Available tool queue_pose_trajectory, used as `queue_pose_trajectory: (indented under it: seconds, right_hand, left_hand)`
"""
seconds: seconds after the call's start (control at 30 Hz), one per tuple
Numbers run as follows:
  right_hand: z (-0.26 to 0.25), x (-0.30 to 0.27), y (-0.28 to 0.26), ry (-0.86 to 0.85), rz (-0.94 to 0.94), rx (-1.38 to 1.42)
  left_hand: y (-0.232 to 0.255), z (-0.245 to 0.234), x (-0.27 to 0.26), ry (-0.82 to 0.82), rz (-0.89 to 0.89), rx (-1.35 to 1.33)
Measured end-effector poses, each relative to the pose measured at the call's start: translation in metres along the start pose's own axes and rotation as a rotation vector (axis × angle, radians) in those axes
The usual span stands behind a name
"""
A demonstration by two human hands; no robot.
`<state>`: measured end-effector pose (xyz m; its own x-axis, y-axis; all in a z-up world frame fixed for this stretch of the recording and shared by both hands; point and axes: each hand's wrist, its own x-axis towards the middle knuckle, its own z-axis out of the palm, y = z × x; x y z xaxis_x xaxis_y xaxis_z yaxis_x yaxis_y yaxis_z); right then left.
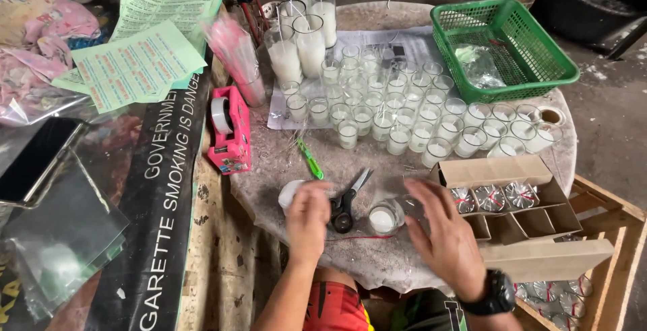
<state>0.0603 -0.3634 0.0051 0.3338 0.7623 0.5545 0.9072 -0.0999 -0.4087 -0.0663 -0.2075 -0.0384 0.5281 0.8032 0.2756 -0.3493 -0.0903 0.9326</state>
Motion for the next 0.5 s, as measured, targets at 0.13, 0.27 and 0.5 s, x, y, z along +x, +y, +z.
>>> queue_pose_trajectory:
  seconds: [0.13, 0.27, 0.5]
  right_hand:
    - [0.008, -0.026, -0.025, 0.255, 0.191, 0.311]
    - [-0.006, -0.016, -0.06, 0.294, 0.281, 0.456]
    - [-0.028, 0.018, -0.102, 0.18, 0.075, 0.758]
  left_hand:
    - [-0.052, -0.003, -0.014, 0.178, -0.236, -0.472]
    - [-0.064, 0.003, -0.032, 0.196, -0.284, -0.417]
    - [-0.026, 0.008, -0.041, -0.019, -0.152, -0.257]
